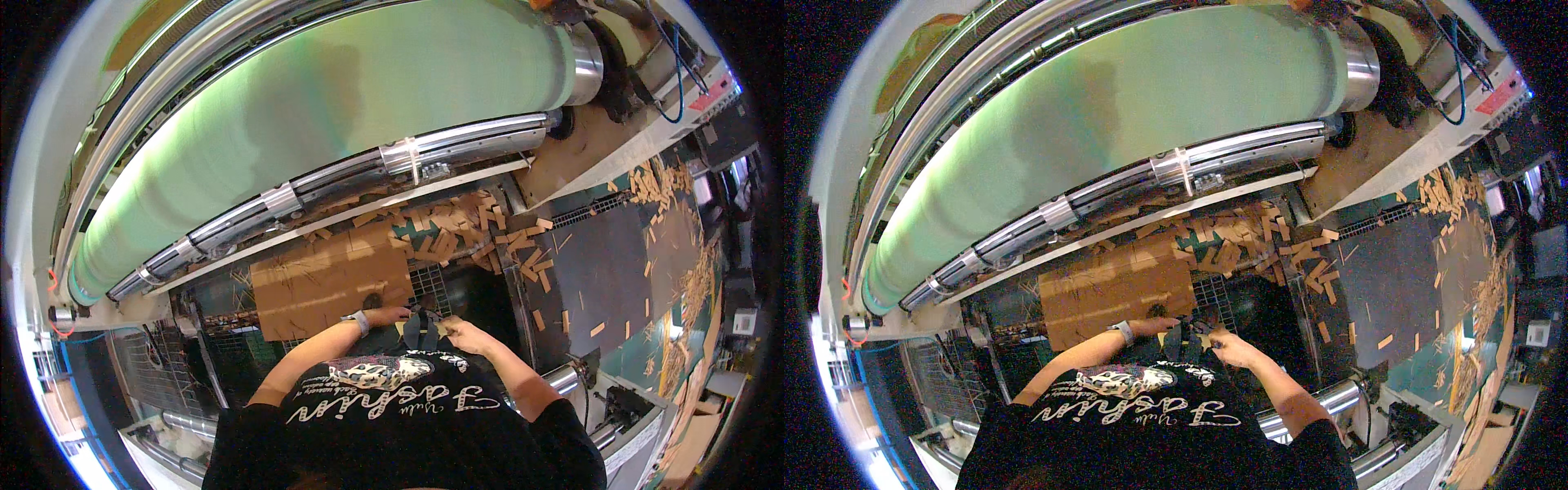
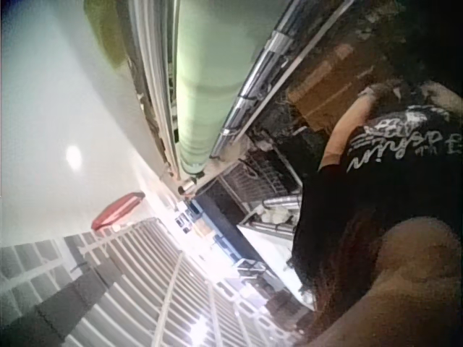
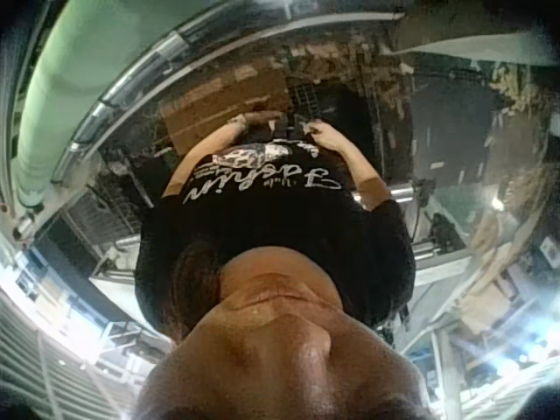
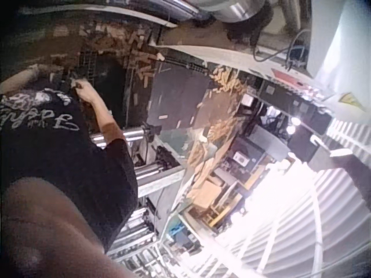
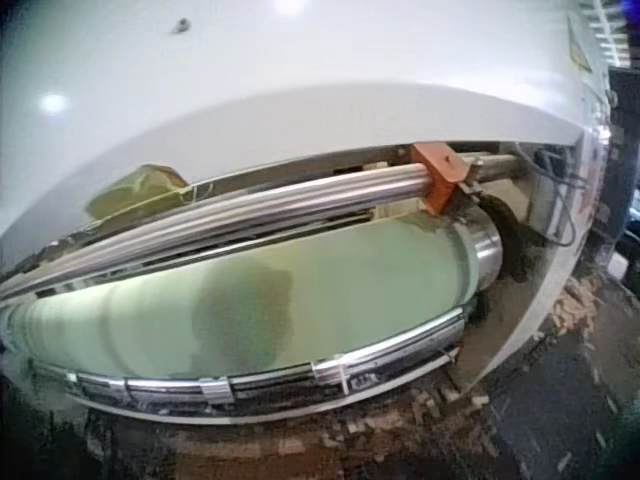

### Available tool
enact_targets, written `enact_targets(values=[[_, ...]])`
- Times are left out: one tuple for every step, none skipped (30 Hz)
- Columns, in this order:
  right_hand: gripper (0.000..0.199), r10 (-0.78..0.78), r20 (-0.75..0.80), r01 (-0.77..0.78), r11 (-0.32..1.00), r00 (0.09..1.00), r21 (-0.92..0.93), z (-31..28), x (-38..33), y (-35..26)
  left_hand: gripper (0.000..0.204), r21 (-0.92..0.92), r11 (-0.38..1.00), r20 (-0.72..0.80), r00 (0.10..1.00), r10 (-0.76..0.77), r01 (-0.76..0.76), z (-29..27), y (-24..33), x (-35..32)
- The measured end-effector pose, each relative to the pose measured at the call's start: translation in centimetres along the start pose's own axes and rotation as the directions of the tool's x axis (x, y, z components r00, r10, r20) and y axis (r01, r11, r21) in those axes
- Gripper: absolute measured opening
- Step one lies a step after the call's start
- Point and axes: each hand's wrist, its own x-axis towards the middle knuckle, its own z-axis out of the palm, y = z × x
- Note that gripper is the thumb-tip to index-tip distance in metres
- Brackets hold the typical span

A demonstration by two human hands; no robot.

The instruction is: The person uses an allen wrench and a hammer to loosen and move circular metal guides along a rotating cylinder on a large industrial packaging machine.

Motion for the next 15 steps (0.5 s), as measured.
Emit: enact_targets(values=[[0.031, 0.051, 0.016, -0.052, 0.998, 0.999, 0.047, -0.5, -0.1, -0.6, 0.027, -0.047, 0.998, -0.054, 0.997, 0.048, -0.051, -0.1, 0.8, 0.1], [0.032, 0.134, 0.049, -0.140, 0.982, 0.990, 0.127, -1.2, -0.1, -1.3, 0.027, -0.091, 0.991, -0.107, 0.990, 0.088, -0.098, -0.2, 2.0, -0.1], [0.032, 0.222, 0.072, -0.232, 0.949, 0.972, 0.215, -2.0, 0.0, -1.8, 0.028, -0.045, 0.998, -0.099, 0.995, 0.032, -0.037, -1.7, 5.4, -0.1], [0.033, 0.297, 0.106, -0.315, 0.897, 0.949, 0.310, -2.1, 0.3, -1.8, 0.028, 0.005, 0.999, -0.087, 0.996, -0.034, 0.034, -4.4, 11.1, -0.6], [0.032, -0.027, 0.051, 0.030, 0.998, 0.998, -0.057, -1.8, 2.3, 3.3, 0.029, 0.055, 0.992, -0.083, 0.991, -0.106, 0.111, -5.9, 14.5, -1.6], [0.032, -0.172, 0.036, 0.176, 0.950, 0.984, -0.260, -1.6, 4.6, 6.5, 0.030, -0.021, 0.983, -0.181, 0.967, -0.182, 0.181, -5.8, 14.2, -2.4], [0.029, 0.198, -0.085, -0.206, 0.974, 0.977, -0.093, -2.7, 4.8, 2.5, 0.030, -0.104, 0.963, -0.272, 0.924, -0.269, 0.250, -5.5, 13.0, -2.8], [0.027, 0.092, -0.062, -0.095, 0.994, 0.994, -0.051, -3.3, 5.7, 4.9, 0.030, -0.176, 0.939, -0.339, 0.877, -0.341, 0.297, -5.8, 12.0, -2.9], [0.024, 0.097, -0.257, -0.094, 0.995, 0.961, 0.024, -3.8, 6.3, 4.2, 0.032, -0.204, 0.893, -0.399, 0.799, -0.450, 0.401, -6.2, 11.0, -3.3], [0.023, 0.163, -0.340, -0.112, 0.980, 0.926, 0.164, -4.1, 7.7, 4.4, 0.032, -0.043, 0.905, -0.484, 0.783, -0.390, 0.424, -6.8, 10.5, -3.9], [0.023, 0.132, -0.415, -0.043, 0.975, 0.900, 0.216, -3.6, 9.3, 5.9, 0.033, 0.119, 0.892, -0.551, 0.777, -0.305, 0.435, -7.5, 9.9, -4.5], [0.024, 0.110, -0.495, 0.028, 0.964, 0.862, 0.263, -3.0, 11.0, 7.4, 0.039, 0.207, 0.812, -0.506, 0.770, -0.388, 0.545, -9.0, 8.6, -4.6], [0.022, 0.156, -0.533, 0.017, 0.952, 0.832, 0.305, -1.5, 12.0, 7.4, 0.045, 0.290, 0.713, -0.467, 0.745, -0.477, 0.639, -9.9, 7.1, -5.2], [0.021, 0.212, -0.567, -0.002, 0.938, 0.796, 0.347, 0.0, 12.7, 7.1, 0.048, 0.326, 0.675, -0.480, 0.731, -0.485, 0.661, -10.1, 6.7, -5.0], [0.020, 0.250, -0.606, -0.007, 0.928, 0.755, 0.373, 0.4, 14.1, 7.9, 0.052, 0.366, 0.637, -0.509, 0.719, -0.474, 0.679, -11.0, 6.7, -3.8]])
